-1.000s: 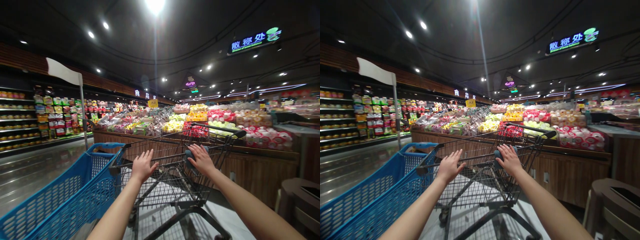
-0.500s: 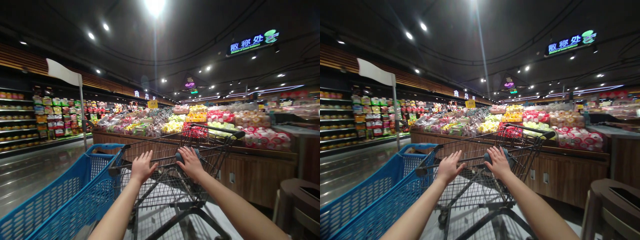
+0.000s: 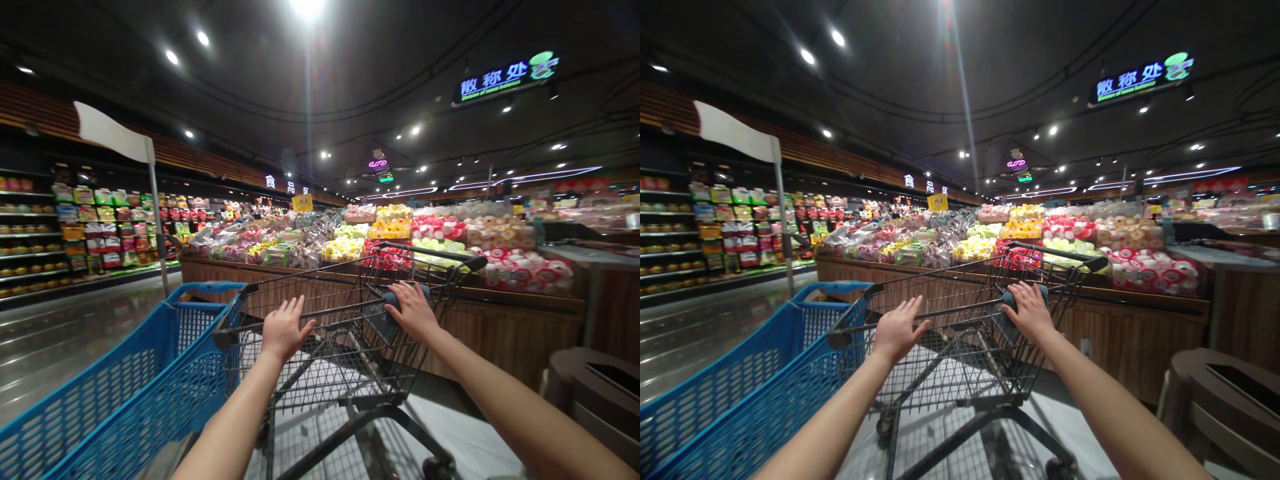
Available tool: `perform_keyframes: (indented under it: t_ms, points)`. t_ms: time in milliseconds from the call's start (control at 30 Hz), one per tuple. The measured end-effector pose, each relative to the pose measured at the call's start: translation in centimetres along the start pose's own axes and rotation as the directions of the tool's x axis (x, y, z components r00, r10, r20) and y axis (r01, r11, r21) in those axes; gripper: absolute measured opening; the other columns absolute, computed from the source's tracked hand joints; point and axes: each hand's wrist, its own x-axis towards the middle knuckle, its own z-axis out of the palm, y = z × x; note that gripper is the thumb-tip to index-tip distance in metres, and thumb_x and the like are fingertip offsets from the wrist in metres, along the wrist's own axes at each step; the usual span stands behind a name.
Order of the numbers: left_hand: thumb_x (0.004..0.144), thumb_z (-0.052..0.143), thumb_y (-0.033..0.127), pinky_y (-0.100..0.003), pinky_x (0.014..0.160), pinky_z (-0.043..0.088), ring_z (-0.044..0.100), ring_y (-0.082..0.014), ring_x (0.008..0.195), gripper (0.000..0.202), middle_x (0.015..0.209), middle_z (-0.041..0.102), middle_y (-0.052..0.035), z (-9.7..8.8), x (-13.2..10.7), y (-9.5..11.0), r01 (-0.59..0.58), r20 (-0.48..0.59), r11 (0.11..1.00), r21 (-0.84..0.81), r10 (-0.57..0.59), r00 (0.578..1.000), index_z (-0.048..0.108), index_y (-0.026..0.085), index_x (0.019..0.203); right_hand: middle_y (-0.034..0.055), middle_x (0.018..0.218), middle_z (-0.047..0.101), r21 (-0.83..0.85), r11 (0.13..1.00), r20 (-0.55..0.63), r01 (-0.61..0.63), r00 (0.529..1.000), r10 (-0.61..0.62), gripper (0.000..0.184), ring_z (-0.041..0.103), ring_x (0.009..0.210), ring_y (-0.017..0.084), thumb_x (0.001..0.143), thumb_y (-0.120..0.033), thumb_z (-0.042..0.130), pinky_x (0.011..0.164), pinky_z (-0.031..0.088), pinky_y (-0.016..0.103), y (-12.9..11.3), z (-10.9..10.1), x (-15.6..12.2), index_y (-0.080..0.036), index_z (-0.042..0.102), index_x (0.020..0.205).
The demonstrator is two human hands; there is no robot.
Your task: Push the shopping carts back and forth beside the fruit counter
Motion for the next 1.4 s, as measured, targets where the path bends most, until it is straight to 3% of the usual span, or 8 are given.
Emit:
perform_keyframes:
  t_ms: [133, 367, 467, 700, 933, 1033, 1200, 1400]
  points:
    - [0.093, 0.031, 0.063, -0.044, 0.093, 0.047, 0.05, -0.0311, 0.131, 0.07, 0.143, 0.053, -0.0121, 0.2, 0.2, 0.1, 0.011, -0.002, 1.0, -0.018, -0.011, 1.0, 0.041, 0.019, 0.147, 0.0102, 0.138, 0.055, -0.01, 1.0, 0.009, -0.023, 1.0, 0.023, 0.062, 0.036, 0.137, 0.028, 0.094, -0.059, 0.037, 0.118, 0.013, 0.053, -2.3, -0.1, 0.1, -0.017, 0.049, 0.137]
    - [0.092, 0.034, 0.064, -0.045, 0.097, 0.045, 0.049, -0.031, 0.131, 0.072, 0.144, 0.052, -0.0126, 0.3, 0.1, 0.0, 0.011, -0.014, 1.0, -0.015, -0.011, 1.0, 0.039, 0.018, 0.148, 0.0096, 0.144, 0.05, 0.08, 0.992, 0.029, 0.101, 0.994, -0.104, 0.069, 0.033, 0.14, 0.028, 0.092, -0.062, 0.039, 0.12, 0.007, 0.05, -9.3, 0.0, 0.7, -0.018, 0.042, 0.144]
    - [0.092, 0.035, 0.062, -0.046, 0.1, 0.043, 0.049, -0.0312, 0.132, 0.072, 0.144, 0.052, -0.0129, 0.1, 0.0, -0.2, 0.01, -0.009, 1.0, -0.003, -0.01, 1.0, 0.038, 0.017, 0.148, 0.0092, 0.147, 0.047, 0.101, 0.987, 0.017, 0.127, 0.991, -0.13, 0.068, 0.031, 0.141, 0.026, 0.093, -0.061, 0.04, 0.12, 0.007, 0.049, -10.7, 0.2, 0.9, -0.018, 0.04, 0.145]
    - [0.093, 0.036, 0.059, -0.044, 0.101, 0.042, 0.047, -0.03, 0.133, 0.069, 0.144, 0.052, -0.0111, 0.0, -0.2, -0.4, -0.01, 0.002, 1.0, -0.004, 0.01, 1.0, 0.037, 0.018, 0.149, 0.0072, 0.145, 0.049, 0.091, 0.974, 0.036, 0.21, 0.976, -0.214, 0.061, 0.038, 0.137, 0.023, 0.094, -0.054, 0.042, 0.119, 0.017, 0.043, -7.7, -0.1, 0.8, -0.021, 0.041, 0.145]
    - [0.093, 0.036, 0.058, -0.045, 0.101, 0.042, 0.048, -0.0308, 0.132, 0.069, 0.144, 0.052, -0.0112, -0.2, -0.3, -0.1, -0.017, -0.005, 1.0, -0.022, 0.017, 1.0, 0.035, 0.018, 0.149, 0.0096, 0.137, 0.056, 0.01, 0.995, 0.014, 0.096, 0.995, -0.096, 0.058, 0.043, 0.133, 0.025, 0.094, -0.054, 0.04, 0.117, 0.022, 0.046, -0.5, -0.3, -0.1, -0.02, 0.048, 0.14]
    - [0.092, 0.037, 0.059, -0.045, 0.102, 0.041, 0.048, -0.0311, 0.132, 0.069, 0.144, 0.052, -0.011, -0.2, -0.3, 0.1, -0.009, -0.018, 0.999, -0.031, 0.009, 1.0, 0.036, 0.02, 0.149, 0.0108, 0.135, 0.057, -0.023, 0.998, 0.002, 0.057, 0.998, -0.057, 0.058, 0.043, 0.133, 0.026, 0.094, -0.055, 0.038, 0.116, 0.021, 0.048, 1.0, 0.0, -0.4, -0.019, 0.049, 0.139]
    - [0.092, 0.035, 0.062, -0.045, 0.1, 0.042, 0.049, -0.0308, 0.132, 0.07, 0.143, 0.053, -0.0117, 0.0, -0.2, 0.4, 0.017, -0.028, 0.999, -0.04, -0.018, 0.999, 0.037, 0.02, 0.149, 0.0123, 0.134, 0.057, -0.053, 0.998, -0.039, -0.029, 0.999, 0.027, 0.06, 0.04, 0.133, 0.029, 0.094, -0.057, 0.036, 0.116, 0.018, 0.052, -0.5, 0.5, -0.4, -0.016, 0.051, 0.135]
    - [0.093, 0.033, 0.061, -0.044, 0.094, 0.046, 0.05, -0.0307, 0.13, 0.069, 0.142, 0.054, -0.0119, 0.2, 0.1, 0.6, 0.036, -0.017, 0.999, -0.039, -0.036, 0.999, 0.039, 0.018, 0.147, 0.0122, 0.135, 0.056, 0.006, 1.0, 0.014, 0.025, 1.0, -0.025, 0.066, 0.036, 0.136, 0.03, 0.092, -0.062, 0.038, 0.119, 0.01, 0.052, -6.3, -0.1, 0.2, -0.014, 0.049, 0.136]
